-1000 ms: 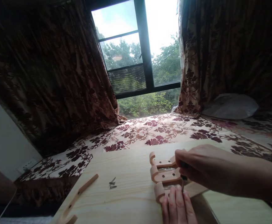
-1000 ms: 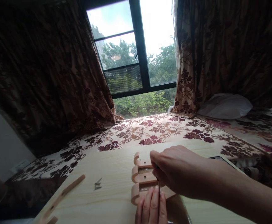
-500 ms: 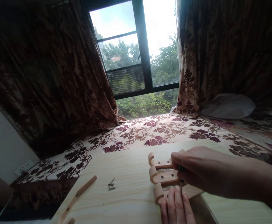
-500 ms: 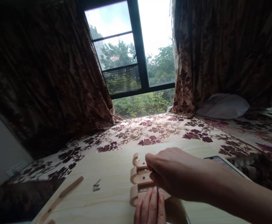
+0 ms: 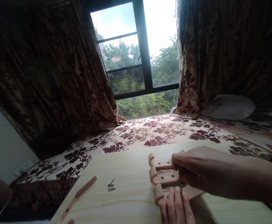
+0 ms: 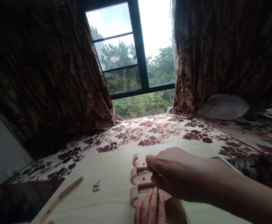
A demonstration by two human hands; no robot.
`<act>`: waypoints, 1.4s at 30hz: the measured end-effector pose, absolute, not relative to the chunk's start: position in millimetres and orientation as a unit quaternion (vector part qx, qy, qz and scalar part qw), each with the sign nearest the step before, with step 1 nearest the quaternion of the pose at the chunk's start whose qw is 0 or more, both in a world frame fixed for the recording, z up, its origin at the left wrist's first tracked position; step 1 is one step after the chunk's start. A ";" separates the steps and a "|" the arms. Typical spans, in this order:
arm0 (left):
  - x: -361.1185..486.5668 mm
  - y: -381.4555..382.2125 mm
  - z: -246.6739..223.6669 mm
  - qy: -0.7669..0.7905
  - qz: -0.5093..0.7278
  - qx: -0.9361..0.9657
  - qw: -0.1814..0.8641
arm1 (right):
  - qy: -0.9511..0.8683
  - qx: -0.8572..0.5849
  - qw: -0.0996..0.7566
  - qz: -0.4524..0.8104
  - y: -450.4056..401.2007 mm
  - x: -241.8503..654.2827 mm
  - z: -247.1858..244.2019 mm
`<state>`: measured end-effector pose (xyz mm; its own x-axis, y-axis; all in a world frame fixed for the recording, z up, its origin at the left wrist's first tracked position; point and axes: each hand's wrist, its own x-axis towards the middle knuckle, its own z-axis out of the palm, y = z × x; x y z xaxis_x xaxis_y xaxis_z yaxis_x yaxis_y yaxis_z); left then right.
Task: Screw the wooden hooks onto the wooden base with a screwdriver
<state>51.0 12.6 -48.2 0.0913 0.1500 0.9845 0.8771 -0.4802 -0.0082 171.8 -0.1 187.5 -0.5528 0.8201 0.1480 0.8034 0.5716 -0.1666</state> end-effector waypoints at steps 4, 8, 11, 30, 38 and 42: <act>51.0 5.8 -38.3 -0.399 -0.597 -0.644 0.265 | -0.894 -0.433 0.109 0.033 0.1 174.2 193.4; 44.5 0.3 -27.5 -0.392 -0.566 -0.680 0.251 | -0.889 -0.449 0.076 0.042 0.1 174.1 192.5; 36.7 -0.7 -24.2 -0.383 -0.546 -0.700 0.256 | -0.884 -0.459 0.082 0.046 0.8 173.9 189.1; -3.6 3.4 -15.9 -0.312 -0.297 -0.809 0.400 | -0.877 -0.465 0.120 0.015 4.7 171.1 186.3; 10.5 12.7 5.9 -0.332 -0.334 -0.803 0.365 | -0.860 -0.490 0.144 -0.017 27.9 162.5 184.2; 21.2 11.9 7.8 -0.355 -0.426 -0.772 0.312 | -0.843 -0.506 0.183 -0.021 38.1 160.4 174.0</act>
